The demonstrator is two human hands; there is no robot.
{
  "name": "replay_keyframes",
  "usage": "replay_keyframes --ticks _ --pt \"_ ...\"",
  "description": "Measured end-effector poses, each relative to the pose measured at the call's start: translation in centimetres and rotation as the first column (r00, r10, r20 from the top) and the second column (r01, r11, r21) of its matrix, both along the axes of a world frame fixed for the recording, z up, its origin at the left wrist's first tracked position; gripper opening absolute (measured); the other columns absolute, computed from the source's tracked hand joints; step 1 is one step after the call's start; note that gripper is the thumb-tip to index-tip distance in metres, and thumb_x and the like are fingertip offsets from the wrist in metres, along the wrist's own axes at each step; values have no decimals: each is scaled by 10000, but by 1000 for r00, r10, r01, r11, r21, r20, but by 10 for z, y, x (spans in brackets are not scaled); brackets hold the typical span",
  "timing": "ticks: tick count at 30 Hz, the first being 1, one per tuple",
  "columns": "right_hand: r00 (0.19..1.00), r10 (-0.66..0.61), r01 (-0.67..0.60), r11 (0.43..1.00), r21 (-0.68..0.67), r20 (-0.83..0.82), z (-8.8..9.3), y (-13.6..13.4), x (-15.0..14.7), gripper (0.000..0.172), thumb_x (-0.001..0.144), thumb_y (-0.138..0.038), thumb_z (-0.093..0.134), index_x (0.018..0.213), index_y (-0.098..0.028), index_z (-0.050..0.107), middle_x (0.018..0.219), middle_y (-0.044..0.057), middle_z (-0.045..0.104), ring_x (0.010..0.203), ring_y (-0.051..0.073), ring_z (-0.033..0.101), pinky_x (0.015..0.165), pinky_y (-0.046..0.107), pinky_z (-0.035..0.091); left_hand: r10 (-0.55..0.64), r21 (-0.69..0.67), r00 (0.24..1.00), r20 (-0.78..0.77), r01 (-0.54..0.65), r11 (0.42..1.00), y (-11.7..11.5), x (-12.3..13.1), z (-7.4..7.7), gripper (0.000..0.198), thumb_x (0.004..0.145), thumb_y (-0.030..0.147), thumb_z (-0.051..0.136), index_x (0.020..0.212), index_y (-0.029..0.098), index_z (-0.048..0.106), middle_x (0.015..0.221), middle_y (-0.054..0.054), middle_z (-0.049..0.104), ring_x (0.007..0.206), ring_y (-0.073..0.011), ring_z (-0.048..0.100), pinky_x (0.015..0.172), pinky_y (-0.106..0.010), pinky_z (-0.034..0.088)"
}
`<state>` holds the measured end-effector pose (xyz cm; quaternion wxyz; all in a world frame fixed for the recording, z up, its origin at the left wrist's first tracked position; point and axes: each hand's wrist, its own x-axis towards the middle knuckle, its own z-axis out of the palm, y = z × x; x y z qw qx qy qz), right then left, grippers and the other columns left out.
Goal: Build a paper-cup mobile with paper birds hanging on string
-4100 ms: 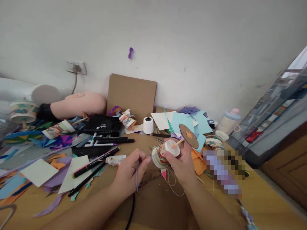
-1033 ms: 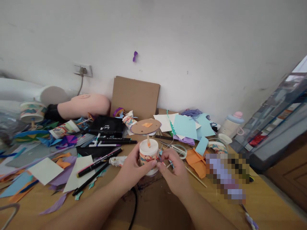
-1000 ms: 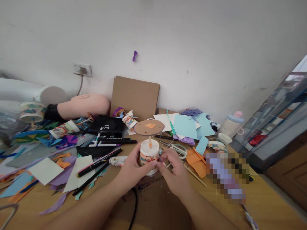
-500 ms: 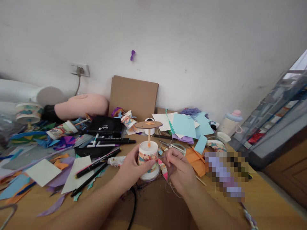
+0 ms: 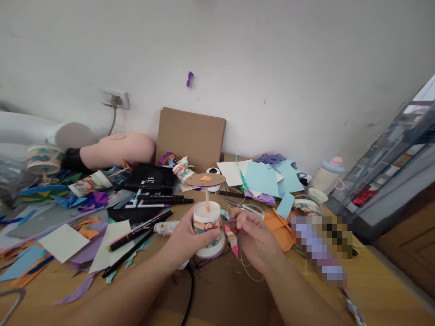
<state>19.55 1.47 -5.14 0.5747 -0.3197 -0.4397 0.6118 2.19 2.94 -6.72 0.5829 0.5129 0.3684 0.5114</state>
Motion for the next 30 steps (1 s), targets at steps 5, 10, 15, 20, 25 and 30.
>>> replay_keyframes --ticks 5,10,15,20,25,30 --pt "980 137 -141 990 -16 -142 4 -1 5 294 688 -431 806 634 -216 612 709 -5 599 576 123 414 584 281 367 -31 1 999 -25 32 1000 0 1 5 487 554 356 866 935 166 629 856 -60 713 771 -211 642 745 -319 513" --pt "963 142 -151 988 -21 -228 5 1 9 259 720 -354 789 673 -198 589 600 -69 514 407 32 159 420 209 153 -61 -15 998 -21 61 998 -3 3 11 467 515 323 871 877 168 620 775 -33 690 698 -179 610 704 -302 510" --pt "973 121 -124 992 -3 -198 10 3 12 278 710 -349 797 661 -192 573 585 -68 493 411 26 111 389 190 105 -19 -51 1000 -10 18 999 -4 3 10 462 504 319 882 866 171 637 776 -36 706 697 -187 634 681 -298 523" --pt "977 49 -41 998 38 -207 22 8 29 273 754 -344 766 664 -202 552 594 -80 415 428 41 102 371 171 127 14 -188 997 82 1 982 0 0 8 449 565 380 862 902 164 658 838 -84 753 725 -229 695 674 -328 551" --pt "965 -51 65 997 43 -257 24 15 47 196 783 -253 716 687 -201 554 646 -72 402 459 58 74 367 174 153 3 -251 992 125 29 968 6 -3 8 466 572 428 857 895 153 665 822 -97 756 671 -222 693 631 -327 551" --pt "953 -113 127 991 34 -281 22 16 50 164 766 -220 719 693 -194 574 641 -65 404 457 59 88 364 179 152 -6 -237 992 129 36 971 6 -3 6 491 548 431 877 896 156 667 827 -86 751 687 -217 691 642 -316 546"
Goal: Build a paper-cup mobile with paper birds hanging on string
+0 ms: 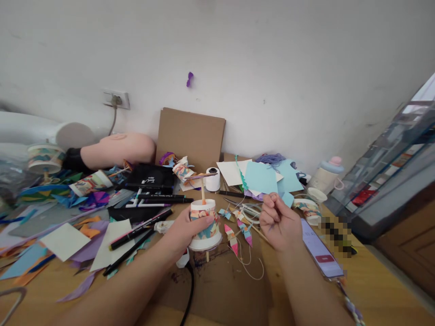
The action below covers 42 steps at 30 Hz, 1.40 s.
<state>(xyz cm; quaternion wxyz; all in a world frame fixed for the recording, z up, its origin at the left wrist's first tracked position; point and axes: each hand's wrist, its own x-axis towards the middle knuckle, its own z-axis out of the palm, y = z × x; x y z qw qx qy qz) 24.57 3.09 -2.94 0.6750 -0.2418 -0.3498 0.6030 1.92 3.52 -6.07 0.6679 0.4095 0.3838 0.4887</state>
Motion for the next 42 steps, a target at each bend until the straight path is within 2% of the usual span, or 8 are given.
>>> replay_keyframes --ticks 10,18,24,27,31,35,38,42 --pt "989 -141 141 990 14 -39 -1 3 3 185 692 -210 769 638 -195 592 606 -61 494 422 43 135 338 164 207 -31 75 997 -72 36 997 -1 1 -2 467 603 417 841 926 166 615 858 -63 732 732 -190 663 701 -300 521" --pt "974 -223 224 974 33 -42 -7 7 5 219 659 -233 787 635 -169 579 599 -66 512 390 5 202 348 111 259 123 420 924 -361 44 906 -3 0 -2 420 658 287 772 1010 184 567 904 -34 701 828 -195 628 808 -314 490" --pt "974 -226 225 974 27 36 -11 12 11 235 673 -266 771 664 -184 551 616 -80 509 393 7 224 365 114 259 120 371 929 -351 20 928 -4 2 0 382 639 277 790 951 184 589 855 -18 696 798 -183 621 790 -300 486" --pt "976 -145 150 988 -21 161 -15 16 12 190 730 -263 721 681 -187 554 605 -58 543 393 24 274 365 140 241 19 165 982 -186 12 986 -3 1 2 442 595 339 841 933 177 607 834 -28 706 751 -179 630 732 -292 498" --pt "941 -65 90 994 -60 333 -22 15 3 173 839 -302 667 726 -185 609 445 -73 483 372 41 248 362 153 137 -271 -83 960 69 276 957 -8 3 6 542 512 472 885 863 146 630 803 -80 724 678 -189 640 650 -301 505" --pt "894 69 -26 994 -103 443 -29 3 -19 228 755 -351 783 840 -146 730 412 -101 412 387 34 233 382 165 158 -417 -43 907 53 420 907 -15 8 1 579 467 455 920 867 142 641 757 -33 696 663 -148 606 644 -254 464" --pt "867 156 -105 985 -134 473 -30 -6 -35 330 630 -398 865 813 -136 783 492 -44 553 433 55 394 427 185 297 -494 22 869 -34 495 869 -16 10 -7 513 536 442 893 863 144 635 757 -8 661 663 -130 568 652 -249 446" --pt "864 165 -107 983 -147 476 -23 -12 -45 303 580 -439 885 689 -172 791 607 9 686 544 104 552 543 230 414 -518 38 849 -105 524 851 -15 10 -12 503 563 421 875 898 151 613 787 7 627 672 -126 537 649 -252 431"
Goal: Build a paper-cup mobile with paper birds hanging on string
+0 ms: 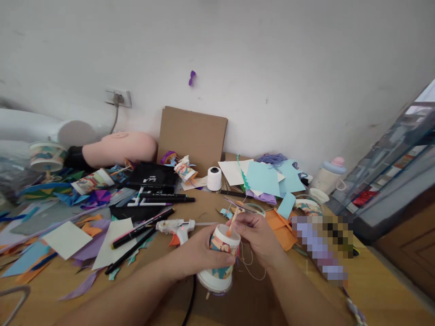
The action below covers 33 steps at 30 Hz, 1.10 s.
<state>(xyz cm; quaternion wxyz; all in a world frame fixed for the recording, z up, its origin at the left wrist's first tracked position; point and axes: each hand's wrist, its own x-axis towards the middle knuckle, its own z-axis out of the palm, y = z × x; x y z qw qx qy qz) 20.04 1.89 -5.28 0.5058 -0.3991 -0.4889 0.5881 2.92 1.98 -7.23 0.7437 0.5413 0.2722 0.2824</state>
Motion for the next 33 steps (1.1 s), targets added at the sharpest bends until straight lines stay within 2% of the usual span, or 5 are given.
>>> replay_keyframes --ticks 13,18,23,28,33 --pt "996 -94 93 994 56 8 6 -3 -6 334 551 -482 884 602 -176 761 593 7 674 555 112 540 557 245 427 49 141 997 -67 -39 989 0 1 2 455 624 324 826 943 152 551 814 19 604 716 -123 519 684 -255 438" --pt "992 -108 102 991 91 64 2 -1 -5 361 593 -512 848 638 -165 760 623 23 665 567 125 533 562 260 430 77 113 995 -64 -70 991 -1 2 2 420 615 312 839 927 160 601 802 8 641 713 -138 558 676 -256 453" --pt "972 -160 135 980 149 172 1 6 9 364 767 -539 700 895 -207 774 460 -68 458 452 95 330 462 228 280 277 -83 960 31 -274 958 7 -3 4 461 555 315 884 904 158 625 755 -20 695 641 -152 609 626 -260 485" --pt "931 71 -108 991 83 357 17 8 35 88 638 -265 836 657 -202 778 535 -23 630 485 104 430 482 228 273 358 -136 931 77 -346 929 24 -21 12 405 643 413 830 884 133 663 776 -82 731 603 -179 647 562 -275 511" --pt "935 245 -264 963 45 255 19 5 51 294 647 -291 815 451 -183 624 425 -31 536 414 88 390 457 234 253 357 -133 926 118 -342 930 31 -29 15 429 641 442 829 903 141 673 802 -83 740 676 -206 686 632 -309 555"
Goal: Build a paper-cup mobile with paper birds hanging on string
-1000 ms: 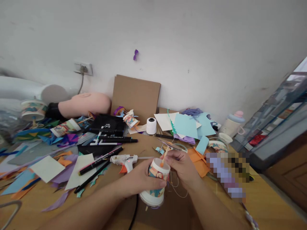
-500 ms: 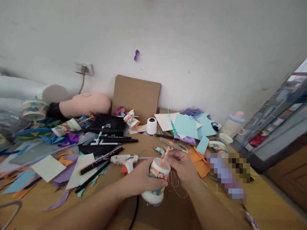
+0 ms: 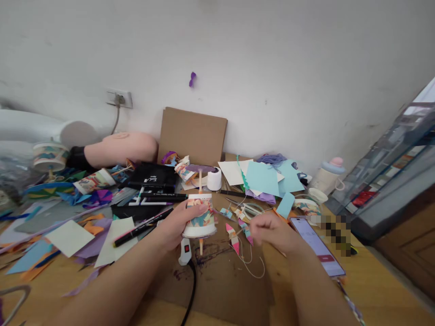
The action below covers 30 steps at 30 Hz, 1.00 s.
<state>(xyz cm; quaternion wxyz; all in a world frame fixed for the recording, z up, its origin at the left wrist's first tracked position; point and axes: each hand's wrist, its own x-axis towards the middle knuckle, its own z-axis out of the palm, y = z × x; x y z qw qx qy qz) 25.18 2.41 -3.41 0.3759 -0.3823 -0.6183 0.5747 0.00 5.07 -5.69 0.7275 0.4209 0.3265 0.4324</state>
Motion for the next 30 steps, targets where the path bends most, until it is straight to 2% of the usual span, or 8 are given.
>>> replay_keyframes --ticks 2,4,7,15,23,27,30 --pt "989 -51 52 999 2 -140 -4 2 0 441 718 -391 723 412 -209 463 384 -68 386 386 72 272 432 231 208 -4 -10 1000 -9 4 1000 -2 2 0 462 595 448 858 873 128 674 778 -88 737 650 -201 680 612 -299 547" --pt "957 -106 105 994 -15 -270 -7 6 -3 508 740 -432 651 437 -235 294 394 -104 226 381 66 143 407 228 152 -5 -20 1000 -20 5 1000 -5 5 0 489 555 436 882 868 124 671 779 -90 738 645 -200 678 600 -294 538" --pt "903 -159 148 987 -59 -399 -7 9 -8 534 726 -399 627 493 -237 175 427 -117 141 385 62 69 389 221 119 14 -28 999 -31 -15 1000 -9 10 -1 490 560 416 884 897 140 659 799 -76 743 647 -191 675 599 -287 526" --pt "791 -250 202 968 -147 -559 -2 10 -9 527 717 -331 620 496 -222 154 427 -108 144 367 63 71 355 208 163 46 -24 997 -53 -48 999 -10 13 2 476 560 427 865 878 140 657 776 -73 737 624 -188 658 608 -297 509" --pt "729 -278 215 961 -176 -626 -3 11 -8 501 701 -282 584 514 -223 123 429 -108 128 373 68 45 339 201 159 88 19 991 -102 -86 996 -11 15 -2 517 559 444 875 911 153 633 814 -66 724 714 -213 670 668 -316 510" --pt "716 -279 219 960 -174 -640 -3 12 -6 465 701 -261 567 516 -229 141 433 -110 137 376 73 47 336 197 185 185 166 964 -190 -155 974 -14 17 0 468 573 396 867 904 181 616 839 -40 714 728 -193 642 720 -314 497" --pt "710 -277 223 961 -166 -647 -4 12 -6 456 705 -259 568 511 -232 156 433 -112 134 377 74 50 334 196 198 234 302 939 -252 -153 941 -16 18 3 437 577 360 850 892 187 601 830 -33 699 752 -195 626 745 -309 485"
